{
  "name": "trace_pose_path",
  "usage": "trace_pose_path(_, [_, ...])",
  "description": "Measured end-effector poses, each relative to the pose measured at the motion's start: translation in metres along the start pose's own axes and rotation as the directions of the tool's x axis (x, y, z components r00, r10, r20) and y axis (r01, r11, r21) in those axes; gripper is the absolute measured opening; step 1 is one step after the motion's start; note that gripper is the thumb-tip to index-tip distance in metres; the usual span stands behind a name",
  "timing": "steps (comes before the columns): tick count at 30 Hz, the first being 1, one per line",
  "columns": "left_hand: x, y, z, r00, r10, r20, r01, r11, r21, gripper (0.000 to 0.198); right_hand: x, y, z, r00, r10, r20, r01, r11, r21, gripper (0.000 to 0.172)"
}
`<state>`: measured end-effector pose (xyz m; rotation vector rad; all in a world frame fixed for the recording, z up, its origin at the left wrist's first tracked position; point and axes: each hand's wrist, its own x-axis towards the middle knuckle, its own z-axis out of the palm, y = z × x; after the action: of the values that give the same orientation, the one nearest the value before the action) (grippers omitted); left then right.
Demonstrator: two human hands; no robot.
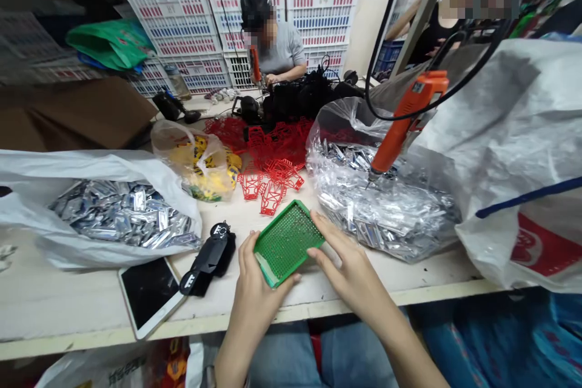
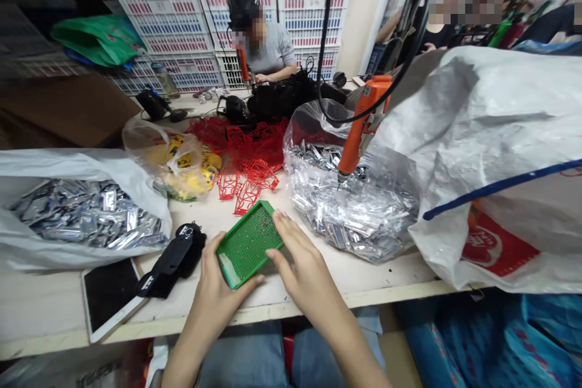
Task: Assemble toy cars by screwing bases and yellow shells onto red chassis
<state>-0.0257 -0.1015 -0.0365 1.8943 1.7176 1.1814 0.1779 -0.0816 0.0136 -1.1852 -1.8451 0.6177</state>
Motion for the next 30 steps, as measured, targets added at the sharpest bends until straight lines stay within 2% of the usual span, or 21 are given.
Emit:
trace_pose_path(4, [-0.003,0.002,-0.005,0.999,0.001,-0.038,-0.001,1.0,-0.014,0.094,-0.001,-0.013,0.003,0.998,-0.057,-0.033,0.056,0.998,-0.038,0.06])
trace_pose_path(7, [-0.002,0.001,-0.006,1.0,0.004,0.009,-0.004,1.0,-0.011,0.092,-0.003,-0.012,0.006,0.995,0.009,-0.099,-0.012,0.999,-0.035,0.059])
trace_pose_path(11, [0.001,0.003,-0.008,0.999,-0.024,0.029,0.024,1.0,0.009,0.088,-0.007,0.001,0.01,0.995,0.094,-0.04,-0.092,0.995,0.044,0.056])
trace_pose_path(15, [0.006,0.015,-0.017,0.995,0.027,0.099,-0.031,0.999,0.037,0.091,-0.014,0.008,0.005,0.959,0.263,-0.103,-0.247,0.958,0.149,0.056])
trace_pose_path(18, [0.019,0.031,-0.031,0.993,0.104,0.051,-0.108,0.99,0.085,0.092,-0.013,0.009,0.0,0.948,0.317,-0.032,-0.289,0.897,0.335,0.066])
trace_pose_path(21, [0.036,0.042,-0.043,0.982,0.18,0.062,-0.185,0.978,0.095,0.109,-0.012,0.007,0.002,0.91,0.415,-0.004,-0.365,0.804,0.47,0.075])
trace_pose_path(23, [0.046,0.042,-0.047,0.972,0.2,0.12,-0.211,0.974,0.085,0.111,-0.014,0.006,0.007,0.882,0.471,-0.017,-0.397,0.76,0.514,0.079])
trace_pose_path(25, [0.053,0.038,-0.048,0.964,0.193,0.184,-0.21,0.975,0.074,0.1,-0.015,0.006,0.013,0.875,0.484,-0.026,-0.399,0.749,0.528,0.085])
trace_pose_path(27, [0.056,0.033,-0.047,0.962,0.192,0.193,-0.205,0.977,0.051,0.094,-0.017,0.006,0.018,0.872,0.487,-0.041,-0.397,0.756,0.52,0.088])
trace_pose_path(30, [0.058,0.031,-0.042,0.953,0.24,0.183,-0.243,0.97,-0.004,0.093,-0.017,0.006,0.019,0.849,0.519,-0.098,-0.412,0.766,0.493,0.08])
